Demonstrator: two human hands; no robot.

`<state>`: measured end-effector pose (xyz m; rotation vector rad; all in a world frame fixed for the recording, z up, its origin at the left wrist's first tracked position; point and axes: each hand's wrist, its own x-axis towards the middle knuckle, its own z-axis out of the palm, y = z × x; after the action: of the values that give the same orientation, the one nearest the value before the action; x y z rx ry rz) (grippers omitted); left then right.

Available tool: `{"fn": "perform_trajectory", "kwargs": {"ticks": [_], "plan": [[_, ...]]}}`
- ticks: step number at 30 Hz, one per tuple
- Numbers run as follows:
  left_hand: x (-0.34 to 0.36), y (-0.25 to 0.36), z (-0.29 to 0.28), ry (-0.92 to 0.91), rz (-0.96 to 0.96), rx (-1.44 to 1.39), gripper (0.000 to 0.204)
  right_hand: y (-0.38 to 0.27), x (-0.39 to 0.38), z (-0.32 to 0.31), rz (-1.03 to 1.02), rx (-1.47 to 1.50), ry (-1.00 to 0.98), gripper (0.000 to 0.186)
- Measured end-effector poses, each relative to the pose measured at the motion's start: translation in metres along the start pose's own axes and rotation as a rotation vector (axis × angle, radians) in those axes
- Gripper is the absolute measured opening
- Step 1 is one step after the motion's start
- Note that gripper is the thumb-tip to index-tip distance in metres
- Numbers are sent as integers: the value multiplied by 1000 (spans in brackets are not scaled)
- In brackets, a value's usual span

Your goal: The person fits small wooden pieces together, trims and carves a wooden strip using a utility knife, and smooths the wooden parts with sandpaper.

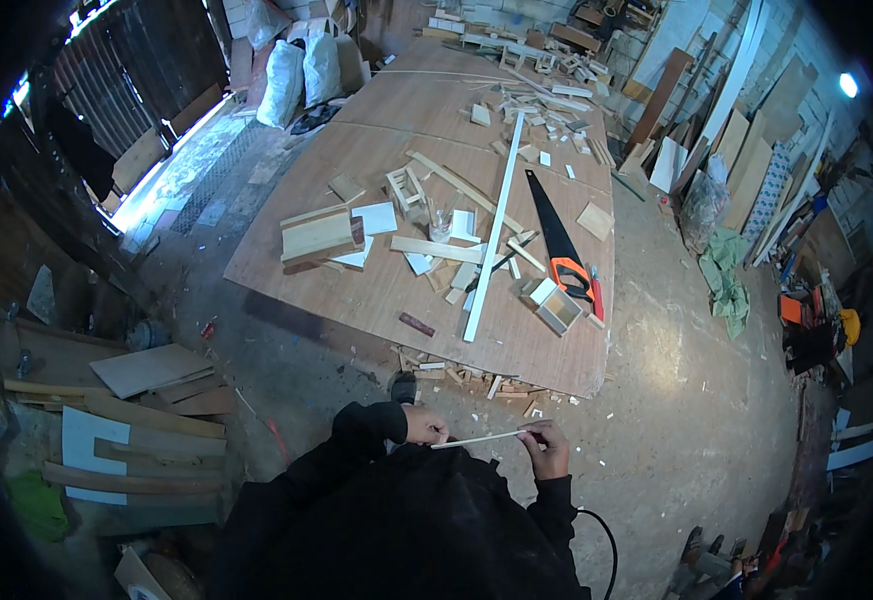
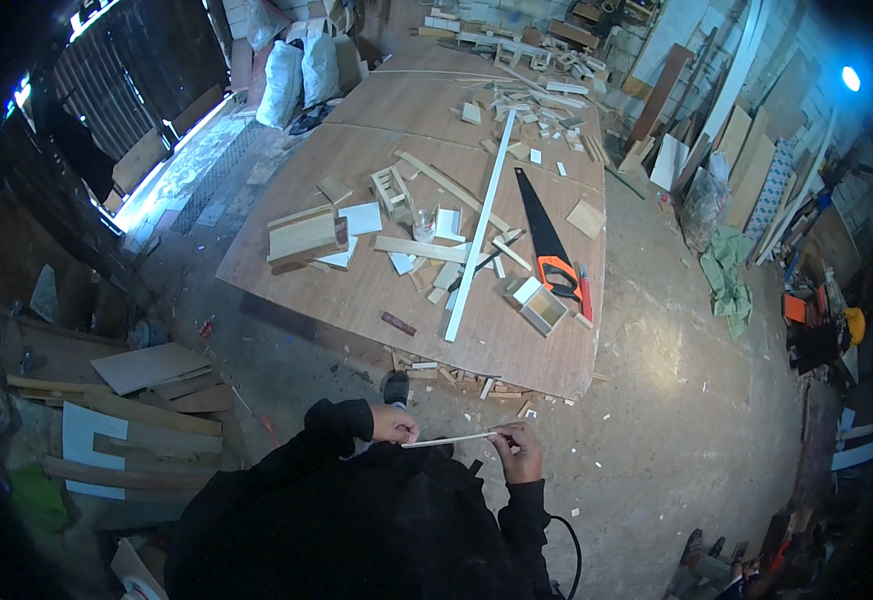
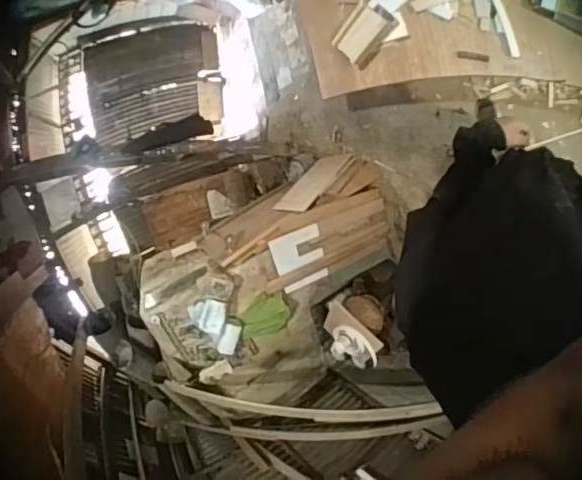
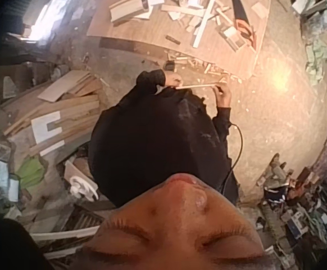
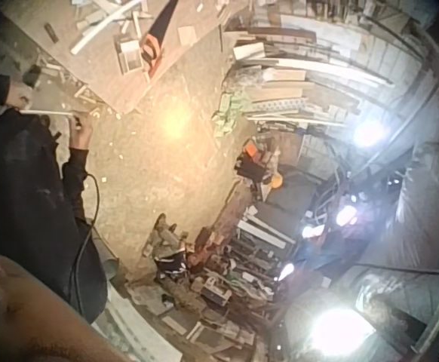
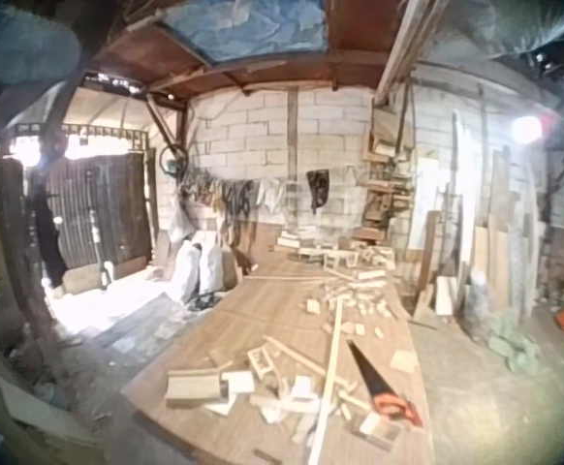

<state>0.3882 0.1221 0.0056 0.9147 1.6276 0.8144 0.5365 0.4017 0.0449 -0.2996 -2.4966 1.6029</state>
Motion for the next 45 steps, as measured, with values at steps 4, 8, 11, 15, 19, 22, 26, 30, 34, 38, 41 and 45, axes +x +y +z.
{"fn": "perform_trajectory", "kwargs": {"ticks": [4, 8, 11, 15, 19, 22, 26, 30, 34, 38, 41, 45], "plan": [[4, 1, 8, -5, -38, 30, 21, 3, -4, 0, -30, 17, 24, 12], [4, -2, 12, 40, -82, -19, 18, -2, -4, -3, -56, -10, 40, 11], [1, -14, 14, 148, -51, -39, 17, -2, -4, -4, -67, 0, 32, 11], [-14, 10, 2, 273, 3, -125, 15, -7, -3, -11, -43, -15, 19, 11], [-18, 0, 1, 416, 22, -127, 10, 4, -3, -14, -66, -8, 45, 11], [-14, -8, -3, 576, -71, -45, 12, 14, -5, -15, -45, 54, 105, 11], [9, -42, -2, 773, 101, -419, 27, 20, -6, -16, 201, 476, 132, 13], [24, -15, -1, 1284, 280, -503, 50, 29, -9, -9, 270, 748, 145, 18], [17, -2, -10, 495, 208, -666, 50, 21, -9, 0, 341, 634, 38, 18], [30, 33, 2, 424, 182, -650, 48, 17, -1, 15, 348, 584, -43, 19], [45, 20, -1, 508, 221, -710, 42, 9, 10, 25, 273, 427, -134, 17], [59, 20, -26, 508, 84, -729, 38, -1, 25, 28, 274, 262, -229, 20]]}}
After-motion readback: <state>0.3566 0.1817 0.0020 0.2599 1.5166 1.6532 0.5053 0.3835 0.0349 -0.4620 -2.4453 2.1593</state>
